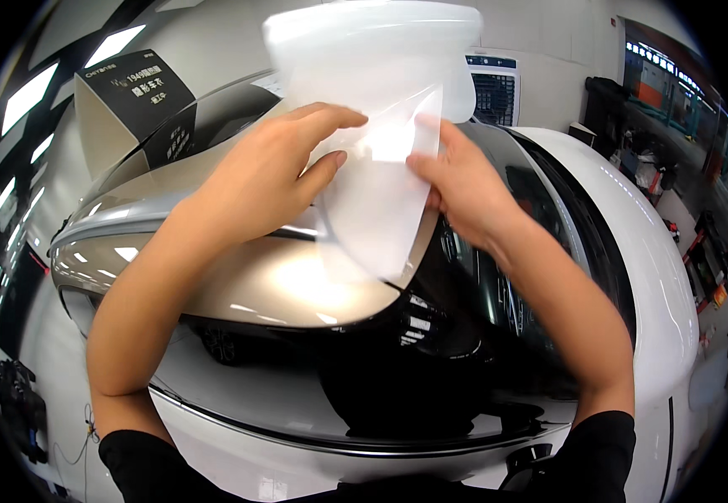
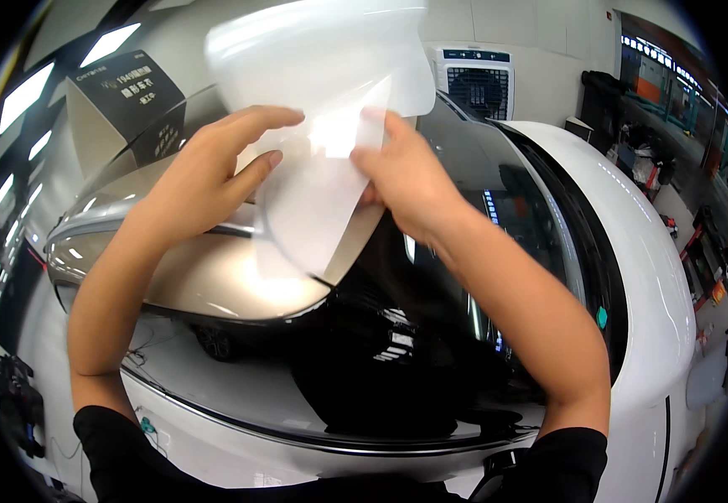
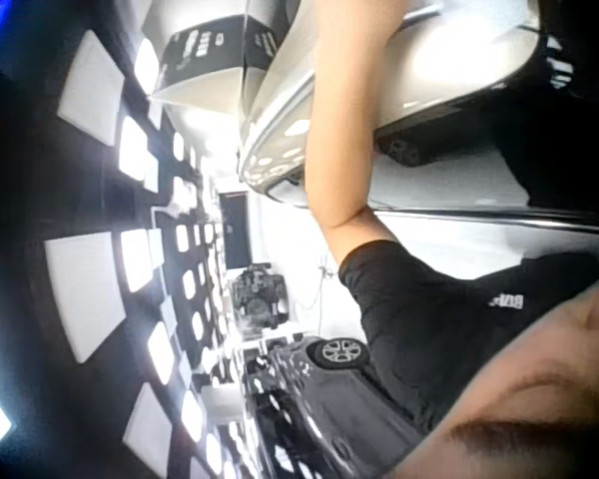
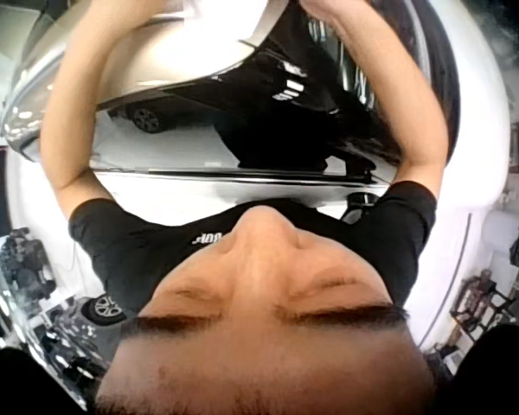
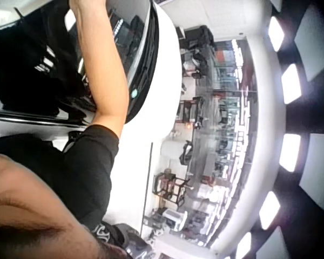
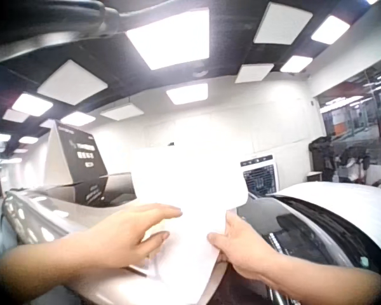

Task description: The person removes large sheets of white protective film from the trunk of a white car. They then move to the rear of the vehicle and peel a large sheet of film off the car's roof and rear spoiler. The person walks around the garage, briefly picks up a stool, and then walks back toward the car.

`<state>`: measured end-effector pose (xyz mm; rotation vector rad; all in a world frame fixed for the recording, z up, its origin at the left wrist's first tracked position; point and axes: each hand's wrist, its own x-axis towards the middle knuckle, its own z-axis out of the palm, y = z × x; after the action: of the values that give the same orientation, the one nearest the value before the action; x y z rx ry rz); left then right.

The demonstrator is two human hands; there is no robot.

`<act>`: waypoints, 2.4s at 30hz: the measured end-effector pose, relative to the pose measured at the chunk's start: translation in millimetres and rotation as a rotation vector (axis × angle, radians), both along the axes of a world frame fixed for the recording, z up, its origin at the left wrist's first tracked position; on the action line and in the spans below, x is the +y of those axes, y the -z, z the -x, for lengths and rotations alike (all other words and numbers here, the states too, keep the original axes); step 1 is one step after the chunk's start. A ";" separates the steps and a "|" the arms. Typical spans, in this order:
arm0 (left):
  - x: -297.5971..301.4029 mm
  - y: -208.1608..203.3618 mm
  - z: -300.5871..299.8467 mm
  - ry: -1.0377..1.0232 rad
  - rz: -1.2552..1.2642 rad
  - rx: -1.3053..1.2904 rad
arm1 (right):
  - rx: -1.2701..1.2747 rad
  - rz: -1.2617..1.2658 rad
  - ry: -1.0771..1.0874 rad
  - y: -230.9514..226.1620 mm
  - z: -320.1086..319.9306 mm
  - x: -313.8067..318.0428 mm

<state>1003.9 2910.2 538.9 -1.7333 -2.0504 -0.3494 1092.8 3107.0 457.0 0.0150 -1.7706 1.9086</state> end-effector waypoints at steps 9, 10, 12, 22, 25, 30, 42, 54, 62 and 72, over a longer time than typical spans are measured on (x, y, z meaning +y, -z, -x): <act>26.3 2.3 52.4 0.120 0.265 -0.040 | -0.036 -0.303 0.040 23.3 -34.0 14.5; 31.0 3.9 58.2 0.122 0.304 -0.071 | -0.070 -0.358 0.065 26.4 -31.3 18.0; 35.2 10.1 62.1 0.118 0.333 -0.080 | -0.103 -0.402 0.092 24.6 -25.8 17.4; 7.5 -19.1 42.2 0.244 0.315 0.034 | -0.476 0.016 -0.345 0.9 -57.2 0.7; -7.8 -12.0 45.7 0.286 0.362 -0.019 | -0.519 -0.048 -0.353 -10.8 -44.7 -9.6; -26.0 6.3 -1.8 0.092 0.413 -0.049 | -0.637 -0.101 -0.414 -6.8 -42.6 9.3; -69.8 27.9 0.5 0.044 0.123 0.148 | -0.487 -0.206 -0.242 -5.4 -39.7 -13.9; -85.1 32.9 -6.9 -0.083 -0.098 0.100 | -0.602 -0.303 -0.200 -8.0 -42.8 -28.8; -82.3 22.5 -5.5 -0.041 0.020 0.089 | 0.224 -1.556 0.516 9.3 -57.7 -46.8; -72.0 26.8 -22.8 0.017 -0.017 0.069 | 0.404 -1.403 0.184 27.9 -64.9 -30.0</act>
<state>1026.7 2838.2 512.0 -1.7292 -1.9802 -0.3072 1157.7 3077.0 429.1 0.6384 -2.2789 0.2081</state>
